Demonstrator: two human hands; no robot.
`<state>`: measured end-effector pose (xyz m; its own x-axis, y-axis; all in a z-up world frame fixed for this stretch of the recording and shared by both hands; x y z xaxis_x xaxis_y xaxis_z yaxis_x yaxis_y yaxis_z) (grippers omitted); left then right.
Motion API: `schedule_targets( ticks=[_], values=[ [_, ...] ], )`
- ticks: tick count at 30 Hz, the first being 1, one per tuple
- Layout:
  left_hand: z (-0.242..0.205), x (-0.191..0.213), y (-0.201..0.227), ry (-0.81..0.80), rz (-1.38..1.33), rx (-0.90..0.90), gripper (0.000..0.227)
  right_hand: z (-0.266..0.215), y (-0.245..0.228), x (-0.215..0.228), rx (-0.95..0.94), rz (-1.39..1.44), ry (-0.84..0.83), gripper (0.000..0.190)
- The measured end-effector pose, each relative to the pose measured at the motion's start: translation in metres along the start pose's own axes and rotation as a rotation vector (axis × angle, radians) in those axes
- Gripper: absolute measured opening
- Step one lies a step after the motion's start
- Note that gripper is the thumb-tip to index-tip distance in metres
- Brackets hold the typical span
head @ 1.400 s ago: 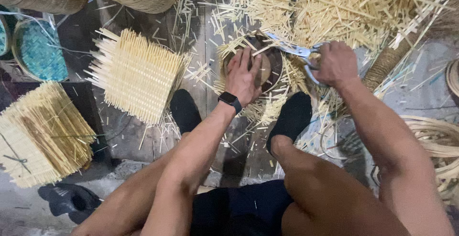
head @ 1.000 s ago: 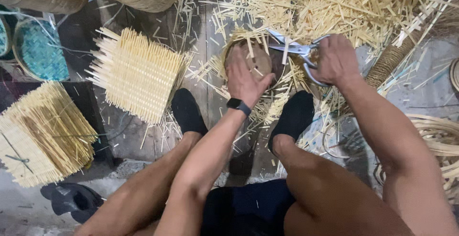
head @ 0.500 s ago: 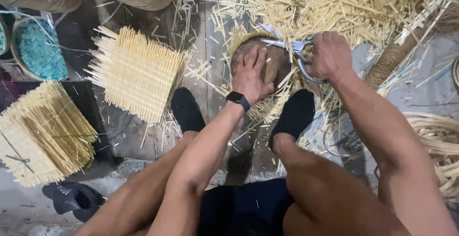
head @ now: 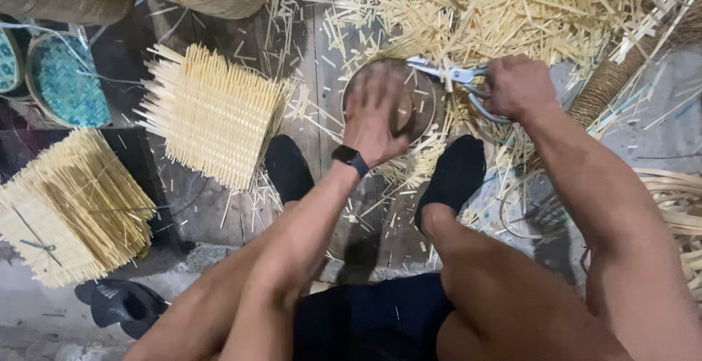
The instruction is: The person sits on the floor and repeatedly places a woven bamboo base onto a wooden block, then uses shears to trim the protruding edges. After each trim, the person removes the base and stacks it with others nearby.
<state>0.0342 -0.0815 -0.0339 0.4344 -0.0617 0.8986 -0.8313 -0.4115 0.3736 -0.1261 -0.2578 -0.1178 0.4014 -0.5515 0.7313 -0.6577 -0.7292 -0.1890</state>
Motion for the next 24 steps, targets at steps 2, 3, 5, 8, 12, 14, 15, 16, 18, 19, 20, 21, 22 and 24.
schedule_targets(
  ticks=[2,3,5,8,12,14,15,16,18,19,20,21,22,24],
  values=[
    [-0.008,-0.002,-0.011,0.045,-0.096,0.203,0.12,-0.002,-0.005,0.011,0.045,-0.043,0.128,0.049],
    [-0.011,-0.003,-0.016,0.068,-0.147,0.308,0.122,-0.004,-0.008,0.017,0.071,-0.068,0.191,0.054],
    [-0.007,-0.011,-0.004,0.019,-0.093,0.217,0.124,-0.004,-0.025,0.029,0.157,-0.186,0.358,0.063],
    [-0.006,-0.014,-0.003,-0.038,-0.087,0.127,0.122,0.001,-0.013,0.01,0.08,-0.096,0.169,0.052],
    [-0.007,-0.005,-0.006,-0.071,-0.008,0.057,0.123,-0.003,0.009,-0.013,-0.073,0.01,-0.088,0.045],
    [-0.003,-0.008,-0.003,-0.135,-0.022,0.051,0.12,-0.005,-0.007,0.019,0.104,-0.045,0.226,0.051],
    [-0.003,-0.011,-0.002,-0.172,-0.027,0.048,0.119,-0.011,-0.018,0.031,0.19,-0.066,0.382,0.055],
    [-0.001,-0.009,0.001,-0.166,-0.021,0.011,0.12,-0.006,-0.016,0.025,0.156,-0.059,0.319,0.052],
    [-0.003,-0.005,0.008,-0.163,-0.006,-0.06,0.122,-0.003,-0.014,0.008,0.091,-0.036,0.186,0.047],
    [-0.001,-0.001,0.008,-0.161,0.046,-0.081,0.12,0.002,-0.012,0.006,0.065,-0.016,0.129,0.046],
    [0.0,0.004,0.01,-0.158,0.097,-0.103,0.118,0.004,-0.007,0.006,0.04,0.004,0.072,0.046],
    [-0.003,0.005,0.013,-0.162,0.143,-0.123,0.117,0.001,0.0,0.002,0.013,0.023,0.006,0.046],
    [-0.005,0.008,0.01,-0.159,0.086,-0.057,0.115,0.0,0.003,0.005,0.002,0.059,0.027,0.049],
    [-0.006,0.011,0.004,-0.147,-0.028,0.072,0.114,-0.002,0.011,0.013,-0.02,0.126,0.072,0.055]
  ],
)
Point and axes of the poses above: each hand's wrist, its own z-axis towards the middle knuckle, its own x-axis out of the back of the hand, y = z × x, the point moved 10 cm from there along z, towards the middle knuckle, and after that the axes turned 10 degrees about z, right-handed, at the moved point
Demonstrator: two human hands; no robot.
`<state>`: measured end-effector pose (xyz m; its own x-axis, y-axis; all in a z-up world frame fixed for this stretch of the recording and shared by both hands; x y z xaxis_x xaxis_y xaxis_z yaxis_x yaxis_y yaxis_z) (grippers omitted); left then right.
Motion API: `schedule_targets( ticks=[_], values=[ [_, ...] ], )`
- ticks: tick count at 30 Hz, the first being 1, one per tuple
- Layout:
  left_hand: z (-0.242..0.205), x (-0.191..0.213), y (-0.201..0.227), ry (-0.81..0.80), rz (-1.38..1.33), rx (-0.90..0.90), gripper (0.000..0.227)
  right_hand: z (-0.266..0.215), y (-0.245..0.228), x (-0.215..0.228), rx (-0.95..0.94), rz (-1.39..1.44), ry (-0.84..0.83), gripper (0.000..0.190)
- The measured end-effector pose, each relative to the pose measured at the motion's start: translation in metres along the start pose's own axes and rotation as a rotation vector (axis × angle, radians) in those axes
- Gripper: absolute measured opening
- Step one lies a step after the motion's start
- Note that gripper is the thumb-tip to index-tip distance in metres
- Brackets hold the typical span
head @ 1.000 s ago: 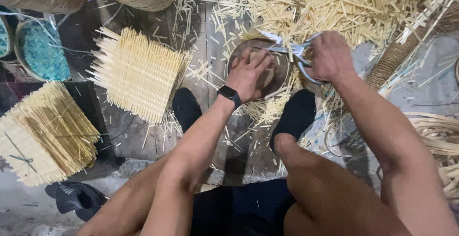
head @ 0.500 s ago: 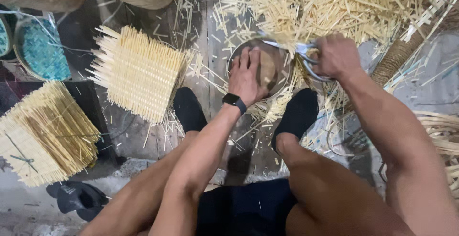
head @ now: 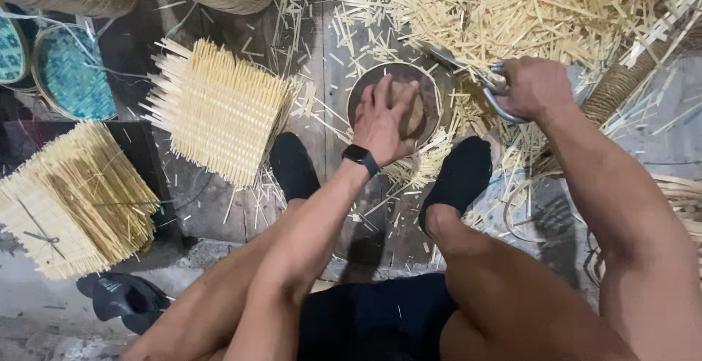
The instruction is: The person sits on the floor and repeatedly places a woven bamboo base onto a wooden block, then uses shears to trim the protruding edges. After each trim, the person removes the base and stacks it with others nearby.
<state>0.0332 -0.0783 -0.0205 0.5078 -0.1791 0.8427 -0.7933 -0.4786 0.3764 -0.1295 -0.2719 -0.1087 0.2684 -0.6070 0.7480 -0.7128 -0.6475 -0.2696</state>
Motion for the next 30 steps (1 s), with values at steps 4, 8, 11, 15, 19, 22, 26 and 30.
schedule_targets(
  ticks=[4,8,11,15,19,22,26,30],
  values=[
    [0.004,-0.005,0.011,0.011,0.102,-0.101,0.107,0.003,-0.021,0.007,0.218,-0.094,0.159,0.049],
    [0.009,-0.014,0.002,-0.006,0.139,-0.191,0.106,0.016,0.011,-0.034,-0.032,0.092,-0.035,0.043],
    [0.013,-0.01,-0.007,0.045,-0.044,-0.226,0.108,0.005,0.057,-0.037,-0.135,0.269,0.139,0.054],
    [0.018,-0.008,-0.047,0.068,-0.021,0.001,0.112,-0.017,0.112,-0.045,-0.007,0.17,0.318,0.056],
    [0.015,-0.013,-0.046,0.103,-0.062,-0.078,0.108,-0.053,0.162,-0.12,0.011,0.365,-0.281,0.048],
    [0.011,-0.014,-0.044,0.146,-0.041,-0.089,0.108,-0.048,0.169,-0.158,-0.049,0.314,-0.631,0.048],
    [0.015,-0.021,-0.046,0.117,-0.026,-0.067,0.105,0.047,0.197,-0.088,-0.139,0.368,-0.351,0.038],
    [0.019,-0.018,-0.054,0.135,-0.088,-0.06,0.099,0.077,0.281,0.056,-0.489,0.585,0.35,0.051]
  ],
)
Point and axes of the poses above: each hand's wrist, its own z-axis towards the middle knuckle, its own x-axis out of the back of the hand, y = z × x, the point moved 10 cm from there along z, towards the middle knuckle, and after that the axes turned 10 degrees about z, right-handed, at the moved point
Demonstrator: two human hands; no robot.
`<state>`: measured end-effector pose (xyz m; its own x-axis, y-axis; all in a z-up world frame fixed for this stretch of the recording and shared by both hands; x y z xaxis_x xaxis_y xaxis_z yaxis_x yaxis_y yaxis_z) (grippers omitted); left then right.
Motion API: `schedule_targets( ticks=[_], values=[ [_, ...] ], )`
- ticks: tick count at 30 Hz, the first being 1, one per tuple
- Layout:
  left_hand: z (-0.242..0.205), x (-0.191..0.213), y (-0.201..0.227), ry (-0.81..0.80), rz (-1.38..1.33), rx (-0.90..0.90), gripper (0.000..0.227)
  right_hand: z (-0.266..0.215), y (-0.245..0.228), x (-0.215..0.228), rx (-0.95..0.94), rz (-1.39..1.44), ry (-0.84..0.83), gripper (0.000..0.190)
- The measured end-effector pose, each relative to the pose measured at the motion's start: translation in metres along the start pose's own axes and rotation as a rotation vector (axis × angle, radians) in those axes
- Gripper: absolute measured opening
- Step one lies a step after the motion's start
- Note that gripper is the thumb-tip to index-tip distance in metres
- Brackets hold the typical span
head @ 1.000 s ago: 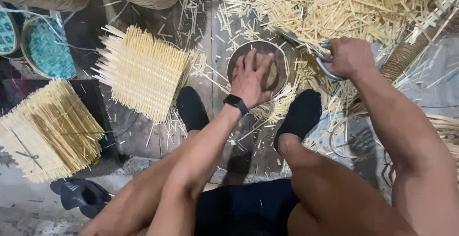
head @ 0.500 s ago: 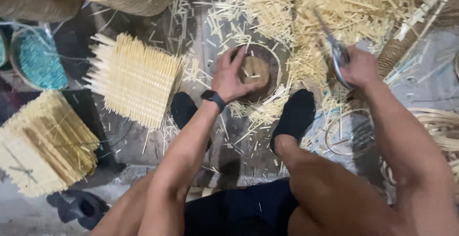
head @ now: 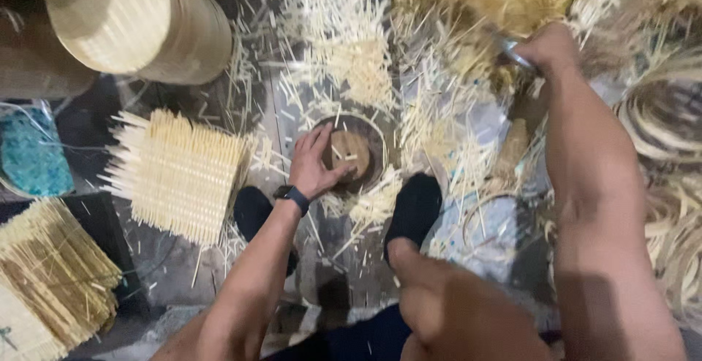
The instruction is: The person sits on the floor and repeatedly places a woven bamboo base onto a wooden block, then uses shears to trim the protruding edges. After each trim, the person removes the base and stacks it with others nearby.
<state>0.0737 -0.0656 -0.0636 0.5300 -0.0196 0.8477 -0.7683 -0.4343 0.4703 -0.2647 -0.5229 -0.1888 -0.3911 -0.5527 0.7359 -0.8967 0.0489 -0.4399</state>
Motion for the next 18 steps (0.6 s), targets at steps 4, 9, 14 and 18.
schedule_targets(
  ticks=[4,9,14,18],
  values=[
    [0.011,0.008,-0.024,0.094,-0.168,0.119,0.085,0.008,-0.034,0.042,-0.013,-0.14,0.243,0.052],
    [0.027,0.006,-0.058,0.104,0.023,0.322,0.059,-0.074,-0.025,-0.071,-0.034,-0.14,-0.051,0.052],
    [0.043,-0.037,-0.091,-0.09,-0.162,0.369,0.045,-0.197,-0.023,-0.102,0.021,0.004,0.044,0.054],
    [0.08,-0.083,-0.091,-0.185,-0.536,0.319,0.04,-0.228,-0.098,-0.135,0.283,0.367,-0.082,0.053]
  ],
)
Point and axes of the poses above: each hand's wrist, its own z-axis towards the middle knuckle, its own x-axis out of the back of the hand, y = z × x, the point moved 10 cm from there along z, towards the middle knuckle, and after that the axes turned 10 degrees about z, right-handed, at the moved point
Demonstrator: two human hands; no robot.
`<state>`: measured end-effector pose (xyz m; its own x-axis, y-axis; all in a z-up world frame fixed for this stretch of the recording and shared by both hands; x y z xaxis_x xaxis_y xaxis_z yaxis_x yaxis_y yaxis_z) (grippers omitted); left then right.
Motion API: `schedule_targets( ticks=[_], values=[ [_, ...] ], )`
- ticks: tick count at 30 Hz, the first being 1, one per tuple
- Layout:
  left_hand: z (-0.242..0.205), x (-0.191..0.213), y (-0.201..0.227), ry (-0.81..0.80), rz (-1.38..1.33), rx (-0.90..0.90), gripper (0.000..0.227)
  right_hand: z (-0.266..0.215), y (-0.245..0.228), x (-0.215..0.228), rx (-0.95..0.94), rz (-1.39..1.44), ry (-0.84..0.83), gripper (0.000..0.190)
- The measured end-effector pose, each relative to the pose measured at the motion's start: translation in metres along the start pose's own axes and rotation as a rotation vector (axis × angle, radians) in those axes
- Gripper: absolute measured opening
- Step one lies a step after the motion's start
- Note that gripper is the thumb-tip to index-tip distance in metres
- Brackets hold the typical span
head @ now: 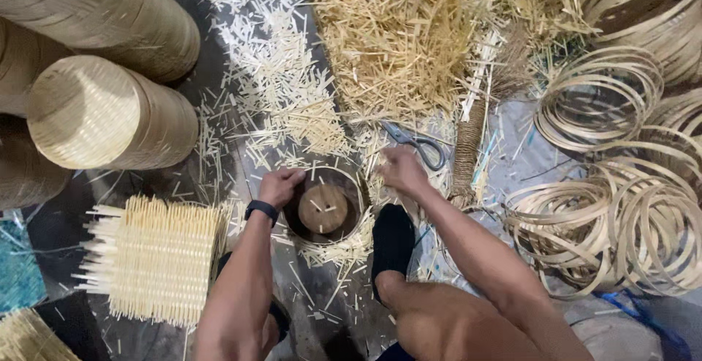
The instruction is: The person sits on the floor and repeatedly places a woven bamboo base onto a wooden block, then uses shears to trim the protruding edges. After each trim, the person removes the base and stacks it with others nearby.
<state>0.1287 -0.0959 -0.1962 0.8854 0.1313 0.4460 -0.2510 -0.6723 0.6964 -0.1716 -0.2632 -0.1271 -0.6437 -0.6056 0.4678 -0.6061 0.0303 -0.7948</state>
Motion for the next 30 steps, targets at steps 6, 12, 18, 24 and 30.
schedule_targets(
  ticks=[6,12,18,24,30],
  values=[
    [0.015,-0.014,0.007,0.083,0.539,-0.078,0.033,0.023,0.036,-0.095,-0.174,0.193,-0.288,0.021],
    [-0.009,-0.01,0.042,0.311,0.61,-0.208,0.029,0.034,0.063,-0.107,-0.158,0.111,-0.158,0.014],
    [-0.063,0.021,0.002,0.48,0.486,0.027,0.027,-0.005,0.034,-0.076,-0.121,0.187,-0.159,0.039],
    [-0.096,-0.008,-0.09,0.19,-0.178,0.261,0.04,-0.045,0.045,-0.08,-0.414,0.518,-0.216,0.02],
    [-0.094,-0.001,-0.097,0.315,0.073,0.346,0.042,-0.039,0.05,-0.086,-0.483,0.565,-0.187,0.015]
  ],
)
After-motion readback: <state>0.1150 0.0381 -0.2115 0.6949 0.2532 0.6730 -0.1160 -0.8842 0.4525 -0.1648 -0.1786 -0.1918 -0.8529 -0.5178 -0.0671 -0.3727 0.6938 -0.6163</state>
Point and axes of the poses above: each hand's wrist, its own z-axis towards the middle knuckle, its own x-axis out of the back of the hand, y = z × x, the point moved 10 cm from there along z, towards the middle knuckle, and after that the axes turned 10 degrees about z, right-handed, at the moved point
